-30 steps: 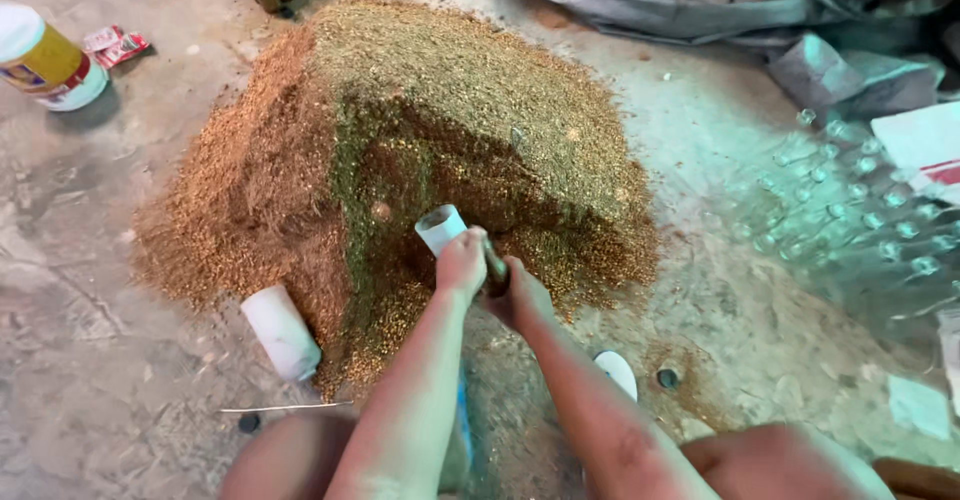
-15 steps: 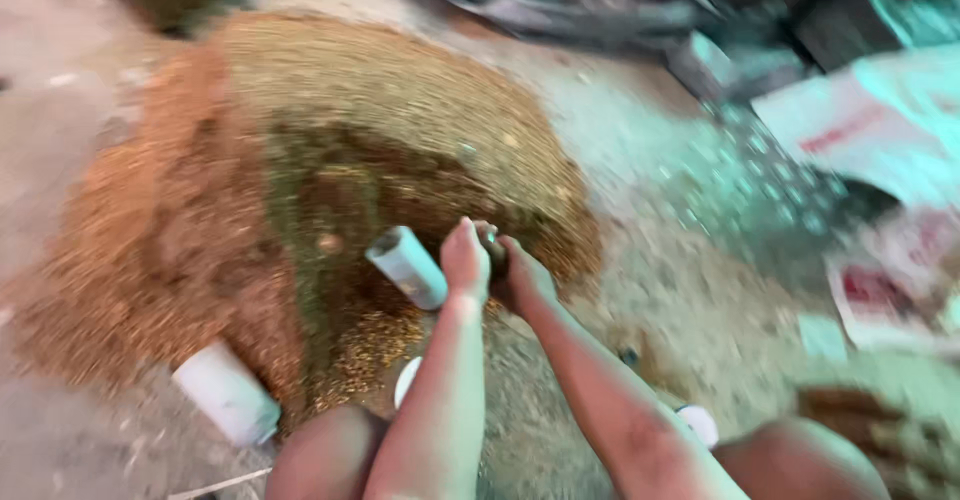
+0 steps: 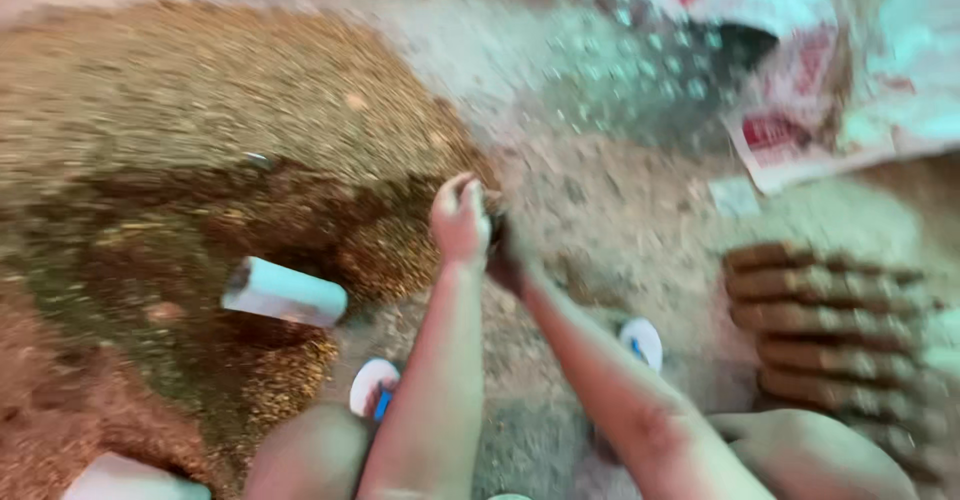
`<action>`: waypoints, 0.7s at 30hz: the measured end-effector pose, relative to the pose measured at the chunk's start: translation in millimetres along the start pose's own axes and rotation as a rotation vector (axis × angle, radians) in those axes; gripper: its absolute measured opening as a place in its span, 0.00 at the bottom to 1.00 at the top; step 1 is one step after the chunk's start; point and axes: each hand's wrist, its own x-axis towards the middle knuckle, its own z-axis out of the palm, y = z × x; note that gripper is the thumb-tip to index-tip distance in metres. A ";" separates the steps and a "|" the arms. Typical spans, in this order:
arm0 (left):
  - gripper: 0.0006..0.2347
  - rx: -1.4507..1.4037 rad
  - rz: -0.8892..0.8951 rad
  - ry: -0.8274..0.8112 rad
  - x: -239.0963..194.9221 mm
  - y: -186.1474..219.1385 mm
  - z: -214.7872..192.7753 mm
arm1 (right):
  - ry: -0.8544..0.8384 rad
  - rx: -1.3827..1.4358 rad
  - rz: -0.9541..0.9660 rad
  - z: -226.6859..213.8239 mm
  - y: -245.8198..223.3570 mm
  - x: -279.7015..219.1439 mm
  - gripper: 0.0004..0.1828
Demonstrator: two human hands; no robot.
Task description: The person scoops grain from a large pile on the floor into a plastic bottle using a small white cup. They then use a thin metal rod to push the grain down inside the bottle. This process is repeated for multiple bottles.
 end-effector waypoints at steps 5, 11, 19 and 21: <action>0.16 0.023 -0.023 -0.264 -38.0 -55.9 66.2 | 0.229 -0.043 -0.282 -75.6 119.6 66.0 0.30; 0.18 0.146 -0.274 -0.393 -31.2 -168.5 66.6 | 0.499 -0.151 -0.499 -121.2 167.5 81.3 0.19; 0.17 0.225 -0.486 -0.343 -44.2 -263.4 42.2 | 0.259 -0.132 -0.393 -115.6 183.9 72.8 0.21; 0.17 0.212 -0.492 -0.340 -48.2 -249.1 38.1 | 0.248 -0.054 -0.436 -129.3 151.2 40.6 0.14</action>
